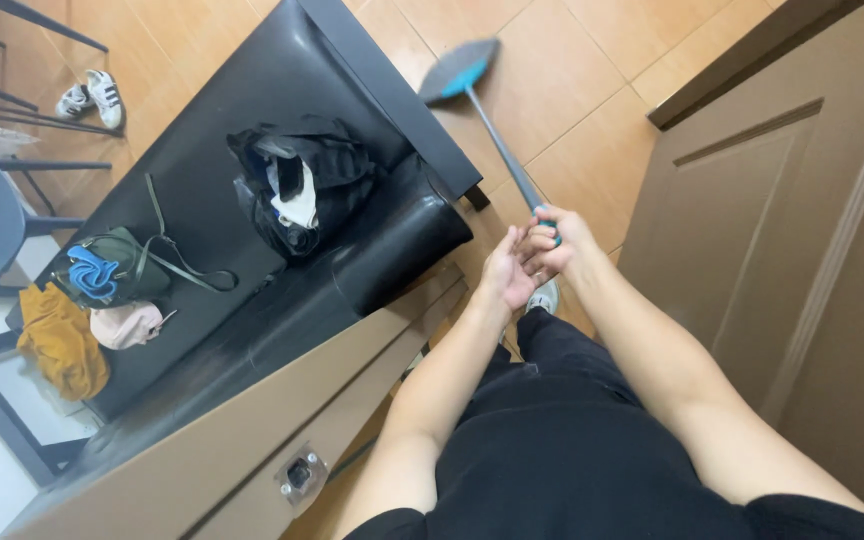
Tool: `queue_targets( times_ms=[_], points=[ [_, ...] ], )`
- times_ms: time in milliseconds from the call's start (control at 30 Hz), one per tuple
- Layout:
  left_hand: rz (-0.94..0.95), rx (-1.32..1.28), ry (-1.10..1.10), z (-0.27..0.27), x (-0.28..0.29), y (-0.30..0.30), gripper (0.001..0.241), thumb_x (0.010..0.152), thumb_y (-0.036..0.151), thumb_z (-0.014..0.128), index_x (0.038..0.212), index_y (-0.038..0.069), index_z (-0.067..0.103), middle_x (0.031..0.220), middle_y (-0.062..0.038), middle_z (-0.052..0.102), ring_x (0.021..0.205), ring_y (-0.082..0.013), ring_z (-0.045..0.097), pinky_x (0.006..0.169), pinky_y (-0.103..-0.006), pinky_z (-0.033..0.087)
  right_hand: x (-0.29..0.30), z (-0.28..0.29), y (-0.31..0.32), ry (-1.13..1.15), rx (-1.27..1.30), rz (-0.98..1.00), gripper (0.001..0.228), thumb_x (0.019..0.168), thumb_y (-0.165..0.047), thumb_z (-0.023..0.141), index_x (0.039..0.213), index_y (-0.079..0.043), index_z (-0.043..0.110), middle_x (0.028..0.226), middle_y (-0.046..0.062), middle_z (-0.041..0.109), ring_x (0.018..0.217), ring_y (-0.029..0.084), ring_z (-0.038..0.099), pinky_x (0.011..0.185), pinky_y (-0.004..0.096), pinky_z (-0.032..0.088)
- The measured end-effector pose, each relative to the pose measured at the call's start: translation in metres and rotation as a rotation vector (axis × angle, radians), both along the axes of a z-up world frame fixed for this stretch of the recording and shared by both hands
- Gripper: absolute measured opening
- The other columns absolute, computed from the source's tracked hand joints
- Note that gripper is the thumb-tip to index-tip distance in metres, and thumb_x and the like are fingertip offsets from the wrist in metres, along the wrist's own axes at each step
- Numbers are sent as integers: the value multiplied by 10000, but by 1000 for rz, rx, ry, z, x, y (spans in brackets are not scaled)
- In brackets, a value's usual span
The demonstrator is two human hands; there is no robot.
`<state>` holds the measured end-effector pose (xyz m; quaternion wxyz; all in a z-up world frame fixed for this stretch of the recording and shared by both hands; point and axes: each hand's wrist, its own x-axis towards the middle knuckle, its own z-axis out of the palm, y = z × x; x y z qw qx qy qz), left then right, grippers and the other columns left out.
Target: The person mops the tiled floor of a bedroom using a flat mop and a dustpan. They clean the area around a bed, a wardrobe, and a chair, moving the dustpan to gather debris as they work.
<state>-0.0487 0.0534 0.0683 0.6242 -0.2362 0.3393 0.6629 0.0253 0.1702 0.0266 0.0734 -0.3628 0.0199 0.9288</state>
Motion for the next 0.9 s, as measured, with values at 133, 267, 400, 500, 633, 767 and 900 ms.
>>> queue_targets(
  times_ms=[133, 267, 400, 500, 633, 767, 900],
  points=[
    [3, -16, 25, 23, 0, 3, 334, 1066, 398, 425, 1100, 192, 686, 794, 20, 672, 697, -124, 624, 647, -336, 563, -14, 35, -2, -126, -129, -17, 188, 992, -201, 588, 905, -65, 491, 664, 28, 448, 408, 100, 360, 360, 253, 308],
    [109, 318, 30, -100, 12, -17, 293, 1218, 286, 490, 1013, 143, 643, 743, -24, 665, 657, -165, 627, 610, -334, 564, -10, 130, -37, 57, -228, -243, 173, 1035, -176, 554, 965, -36, 481, 800, 90, 557, 450, 100, 404, 377, 227, 314],
    [49, -31, 21, 3, 3, -1, 360, 1123, 399, 413, 1026, 108, 601, 800, -73, 662, 739, -189, 652, 720, -344, 588, -3, 136, -38, 50, -279, -309, 254, 1054, -238, 531, 984, 0, 475, 776, 82, 502, 483, 108, 419, 400, 233, 330],
    [-40, -20, 5, 31, 0, 1, 466, 1062, 421, 351, 1140, 78, 656, 951, -84, 703, 858, -190, 695, 799, -358, 597, -1, 78, -13, -85, -314, -407, 304, 1082, -264, 536, 933, -16, 445, 742, 69, 479, 502, 109, 414, 416, 228, 337],
    [-20, -22, 46, -13, 3, -1, 447, 1085, 486, 420, 1223, 100, 598, 1098, -115, 676, 949, -260, 658, 853, -458, 579, -5, -36, 60, 47, -173, -196, 255, 1048, -197, 522, 835, -90, 432, 614, 9, 405, 433, 124, 347, 389, 272, 305],
    [-45, 45, 55, -3, 7, -26, 457, 1082, 502, 422, 1307, 134, 574, 1140, -115, 666, 1043, -297, 650, 895, -476, 549, 10, -51, 76, 38, -109, -299, 216, 1060, -182, 540, 896, -45, 507, 709, 44, 493, 473, 85, 391, 381, 239, 290],
    [-31, -43, 10, -43, 24, -68, 464, 1081, 502, 431, 1290, 113, 574, 1141, -118, 668, 1067, -304, 646, 941, -479, 546, 17, 37, -22, 104, -148, -393, 253, 1072, -216, 589, 934, -26, 495, 699, 47, 475, 505, 132, 412, 462, 262, 365]
  ],
)
